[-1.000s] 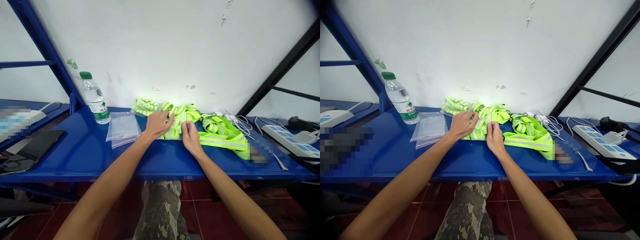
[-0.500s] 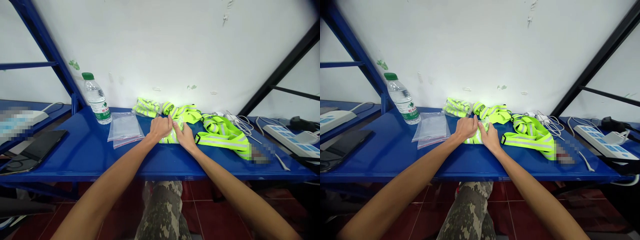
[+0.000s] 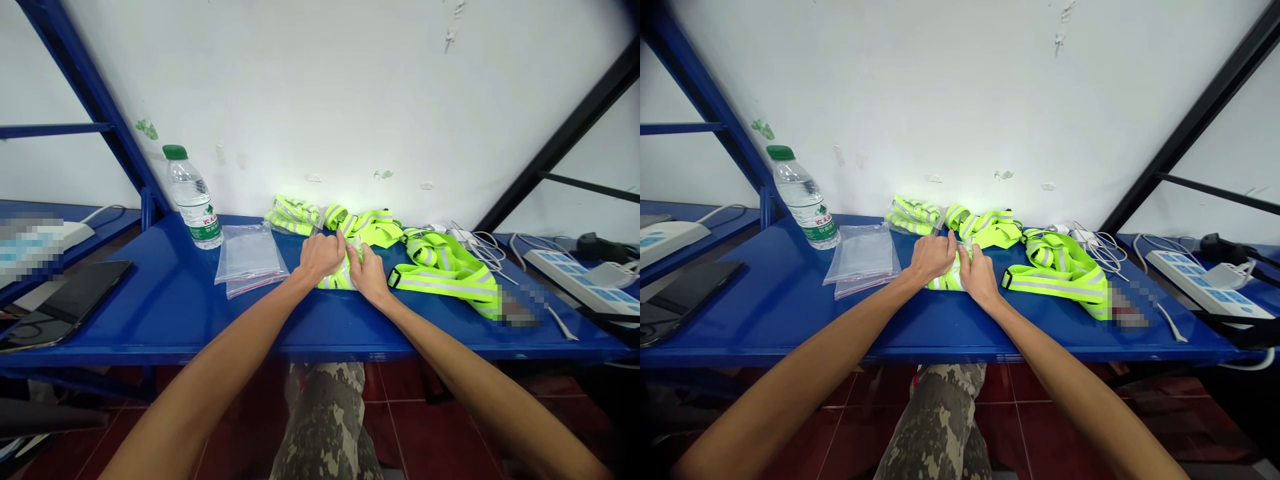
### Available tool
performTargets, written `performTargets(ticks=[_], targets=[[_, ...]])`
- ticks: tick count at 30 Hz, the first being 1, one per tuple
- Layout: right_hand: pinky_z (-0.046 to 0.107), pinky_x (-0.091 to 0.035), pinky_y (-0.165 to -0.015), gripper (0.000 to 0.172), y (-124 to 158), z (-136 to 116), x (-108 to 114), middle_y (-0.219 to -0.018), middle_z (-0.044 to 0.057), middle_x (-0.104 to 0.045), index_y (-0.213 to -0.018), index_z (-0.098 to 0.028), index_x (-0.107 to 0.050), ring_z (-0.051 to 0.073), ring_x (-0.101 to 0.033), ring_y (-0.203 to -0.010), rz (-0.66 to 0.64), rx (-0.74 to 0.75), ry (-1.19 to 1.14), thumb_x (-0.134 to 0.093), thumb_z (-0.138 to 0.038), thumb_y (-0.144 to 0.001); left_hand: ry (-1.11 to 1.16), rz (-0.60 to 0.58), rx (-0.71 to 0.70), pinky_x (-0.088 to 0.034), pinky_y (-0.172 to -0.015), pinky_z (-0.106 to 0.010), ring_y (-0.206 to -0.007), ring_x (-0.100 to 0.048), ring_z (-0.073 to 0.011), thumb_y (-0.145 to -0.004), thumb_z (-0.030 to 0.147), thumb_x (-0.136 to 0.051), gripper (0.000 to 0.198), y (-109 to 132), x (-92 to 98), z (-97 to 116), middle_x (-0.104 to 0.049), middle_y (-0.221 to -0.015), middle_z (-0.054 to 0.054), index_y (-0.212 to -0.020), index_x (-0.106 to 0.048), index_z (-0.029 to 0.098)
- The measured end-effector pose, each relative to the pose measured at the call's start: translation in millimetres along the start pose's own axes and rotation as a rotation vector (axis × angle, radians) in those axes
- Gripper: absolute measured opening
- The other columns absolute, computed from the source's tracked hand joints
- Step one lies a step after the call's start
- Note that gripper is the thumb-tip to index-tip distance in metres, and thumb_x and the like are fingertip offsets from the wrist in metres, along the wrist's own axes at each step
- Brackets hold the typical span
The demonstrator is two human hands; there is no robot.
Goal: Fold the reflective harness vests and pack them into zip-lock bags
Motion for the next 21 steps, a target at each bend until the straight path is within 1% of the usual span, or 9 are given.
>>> performTargets(ticks=[4,8,11,17,19,21], targets=[[0.029,-0.035,-0.065,0.036,2,-1,4,-0.073,0.005,-0.064,-0.077,-0.023,-0.048,0.021,-0.058,-0.070,0.009,-0.040,-0.129,-0.043,-0.054,-0.095,0.004,0.020,-0.001,-0.054,-0.075,-0.041,-0.084,-0.074,-0.0315,-0.103,0.039,-0.019,0.070,1,7.9,0,-0.075,-0.081,-0.020,-0.083,-0.079,0.010],[0.030,-0.043,-0.071,0.042,1,-2,1,-0.083,0.007,-0.070,-0.081,-0.021,-0.056,0.023,-0.063,-0.081,-0.032,-0.081,-0.291,-0.048,-0.061,-0.091,0.008,0.027,0.018,-0.053,-0.075,-0.040,-0.084,-0.074,-0.0318,-0.103,0.040,-0.020,0.069,0,15.1,-3,-0.074,-0.080,-0.020,-0.084,-0.079,0.010],[0.031,-0.044,-0.071,0.042,0,-8,1,-0.080,0.009,-0.071,-0.077,-0.020,-0.059,0.025,-0.065,-0.081,-0.037,-0.055,-0.258,-0.046,-0.058,-0.093,0.014,0.040,0.034,-0.052,-0.076,-0.038,-0.083,-0.073,-0.0299,-0.103,0.044,-0.019,0.071,0,16.3,-7,-0.074,-0.079,-0.019,-0.082,-0.079,0.012],[0.031,-0.040,-0.065,0.041,0,-20,8,-0.070,0.009,-0.067,-0.070,-0.021,-0.057,0.022,-0.059,-0.067,0.035,0.052,-0.127,-0.044,-0.050,-0.096,0.085,0.051,0.030,-0.049,-0.073,-0.034,-0.080,-0.072,-0.0264,-0.103,0.050,-0.016,0.075,2,16.4,-9,-0.073,-0.076,-0.016,-0.075,-0.075,0.014],[0.031,-0.040,-0.063,0.041,-7,-19,9,-0.066,0.007,-0.065,-0.069,-0.021,-0.058,0.020,-0.057,-0.063,0.036,0.056,-0.128,-0.045,-0.051,-0.094,0.124,0.090,0.012,-0.048,-0.077,-0.034,-0.084,-0.071,-0.0258,-0.104,0.049,-0.018,0.069,2,23.2,-8,-0.073,-0.080,-0.015,-0.082,-0.074,0.015],[0.030,-0.041,-0.062,0.043,-22,-11,12,-0.064,0.006,-0.064,-0.067,-0.019,-0.059,0.020,-0.055,-0.062,0.043,0.010,-0.157,-0.049,-0.053,-0.092,0.161,0.179,-0.052,-0.047,-0.088,-0.036,-0.098,-0.068,-0.0260,-0.103,0.050,-0.025,0.059,3,34.5,-4,-0.073,-0.096,-0.015,-0.098,-0.072,0.015]])
Point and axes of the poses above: each hand's wrist, its own y-axis away from the middle knuckle, its own x-axis out of the back of the hand, z = x × y, the point moved 9 cm from there along -y, towards the middle knuckle
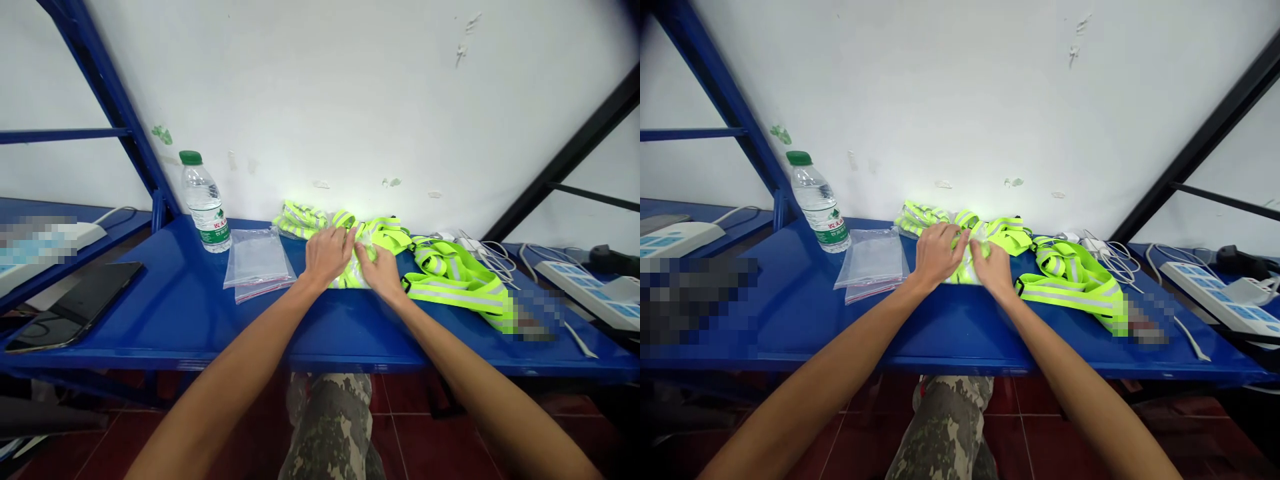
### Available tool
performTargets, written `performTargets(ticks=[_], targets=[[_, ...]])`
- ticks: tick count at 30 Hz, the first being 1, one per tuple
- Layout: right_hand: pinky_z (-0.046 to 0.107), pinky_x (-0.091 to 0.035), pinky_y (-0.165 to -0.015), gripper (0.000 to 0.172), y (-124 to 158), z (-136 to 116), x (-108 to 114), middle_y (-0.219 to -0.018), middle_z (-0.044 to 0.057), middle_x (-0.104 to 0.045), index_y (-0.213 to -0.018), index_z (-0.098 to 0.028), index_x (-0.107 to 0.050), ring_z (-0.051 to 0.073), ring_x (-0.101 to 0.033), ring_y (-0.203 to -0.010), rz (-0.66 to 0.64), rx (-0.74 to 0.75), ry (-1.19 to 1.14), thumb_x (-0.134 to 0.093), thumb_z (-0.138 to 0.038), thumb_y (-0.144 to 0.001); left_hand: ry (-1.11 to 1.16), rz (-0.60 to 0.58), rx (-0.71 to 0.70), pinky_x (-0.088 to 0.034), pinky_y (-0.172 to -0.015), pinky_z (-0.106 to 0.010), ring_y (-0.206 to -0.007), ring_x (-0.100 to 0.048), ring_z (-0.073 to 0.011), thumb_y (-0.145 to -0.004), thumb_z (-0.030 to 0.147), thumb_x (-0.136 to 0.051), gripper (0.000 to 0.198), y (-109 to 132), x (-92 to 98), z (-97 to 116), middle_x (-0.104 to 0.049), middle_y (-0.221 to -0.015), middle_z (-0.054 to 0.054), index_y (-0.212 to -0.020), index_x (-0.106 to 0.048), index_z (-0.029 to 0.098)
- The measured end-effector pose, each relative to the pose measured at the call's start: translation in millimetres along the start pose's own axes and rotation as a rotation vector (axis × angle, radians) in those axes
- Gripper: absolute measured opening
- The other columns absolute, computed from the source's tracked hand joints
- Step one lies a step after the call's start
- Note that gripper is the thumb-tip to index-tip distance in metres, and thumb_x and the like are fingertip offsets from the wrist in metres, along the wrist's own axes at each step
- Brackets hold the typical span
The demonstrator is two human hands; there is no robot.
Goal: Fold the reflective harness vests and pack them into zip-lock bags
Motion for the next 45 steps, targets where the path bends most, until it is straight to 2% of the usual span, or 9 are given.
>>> performTargets(ticks=[6,12,16,19,22,29,35,39,45], targets=[[0.034,-0.050,-0.064,0.037,-44,41,9,-0.077,0.008,-0.071,-0.085,-0.016,-0.069,0.024,-0.063,-0.070,0.013,-0.394,-0.345,-0.064,-0.053,-0.082,0.023,-0.070,-0.367,-0.023,-0.118,-0.054,-0.145,-0.029,-0.0367,-0.078,0.070,-0.063,0.092,8,-11.6,28,-0.036,-0.157,-0.018,-0.149,-0.039,0.017],[0.037,-0.053,-0.074,0.064,-61,24,-23,-0.086,0.011,-0.072,-0.107,-0.017,-0.066,0.025,-0.068,-0.086,-0.262,-0.309,-0.530,-0.023,-0.063,-0.097,0.019,-0.035,-0.167,-0.027,-0.119,-0.047,-0.147,-0.030,-0.0274,-0.082,0.001,-0.043,0.076,-5,-9.6,-8,-0.033,-0.159,-0.015,-0.155,-0.028,0.016],[0.043,-0.049,-0.092,0.042,-75,15,-38,-0.117,0.017,-0.068,-0.123,-0.014,-0.059,0.028,-0.062,-0.110,-0.169,-0.009,-0.077,-0.046,-0.040,-0.093,0.068,0.072,-0.009,-0.030,-0.118,-0.045,-0.142,-0.040,-0.0227,-0.076,-0.002,-0.037,0.077,-10,-0.6,-35,-0.044,-0.153,-0.012,-0.151,-0.035,0.015],[0.045,-0.042,-0.101,0.044,-68,14,-72,-0.132,0.022,-0.060,-0.126,-0.012,-0.059,0.033,-0.054,-0.123,-0.353,0.199,0.425,-0.060,-0.028,-0.086,0.048,0.083,-0.007,-0.029,-0.119,-0.044,-0.141,-0.041,-0.0218,-0.075,0.000,-0.037,0.077,-9,-2.4,-37,-0.047,-0.152,-0.010,-0.150,-0.037,0.016],[0.044,-0.047,-0.091,0.036,-60,27,-84,-0.122,0.021,-0.066,-0.121,-0.015,-0.063,0.035,-0.061,-0.113,-0.511,0.189,0.617,-0.061,-0.029,-0.088,0.013,0.079,0.000,-0.026,-0.120,-0.045,-0.141,-0.042,-0.0218,-0.076,0.001,-0.038,0.076,-8,-4.0,-33,-0.047,-0.151,-0.009,-0.150,-0.038,0.017],[0.047,-0.049,-0.079,0.053,-71,24,-58,-0.101,0.025,-0.071,-0.102,-0.012,-0.071,0.040,-0.068,-0.097,-0.381,-0.022,0.716,-0.058,-0.061,-0.086,-0.073,0.122,0.096,-0.020,-0.120,-0.052,-0.142,-0.040,-0.0229,-0.082,0.005,-0.037,0.073,-4,-0.9,-27,-0.043,-0.155,-0.009,-0.153,-0.034,0.021],[0.042,-0.046,-0.078,0.030,-88,21,-33,-0.098,0.023,-0.070,-0.092,-0.014,-0.068,0.034,-0.067,-0.095,-0.199,-0.065,0.576,-0.044,-0.030,-0.096,-0.090,0.115,0.070,-0.020,-0.120,-0.051,-0.142,-0.040,-0.0219,-0.083,0.004,-0.035,0.072,-2,-5.4,-27,-0.043,-0.155,-0.008,-0.153,-0.034,0.022],[0.041,-0.049,-0.077,0.032,-122,14,26,-0.085,0.013,-0.065,-0.089,-0.018,-0.060,0.028,-0.066,-0.089,0.100,0.017,0.129,-0.043,-0.044,-0.098,-0.103,0.112,0.070,-0.021,-0.119,-0.050,-0.141,-0.040,-0.0230,-0.084,0.005,-0.036,0.071,-4,-5.3,-29,-0.044,-0.154,-0.009,-0.153,-0.034,0.021],[0.029,-0.051,-0.056,0.046,-147,-26,99,-0.078,0.002,-0.063,-0.106,-0.026,-0.051,0.016,-0.065,-0.065,0.303,0.088,-0.529,-0.035,-0.067,-0.094,-0.180,0.004,-0.003,-0.023,-0.114,-0.054,-0.137,-0.042,-0.0282,-0.082,0.005,-0.043,0.072,1,-20.5,-17,-0.046,-0.150,-0.012,-0.151,-0.039,0.024]])
Point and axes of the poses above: each hand's wrist, its own y-axis away from the middle knuckle, its own x-axis out of the back of the hand, z = x × y, the point moved 9 cm from there along -y, towards the middle knuckle
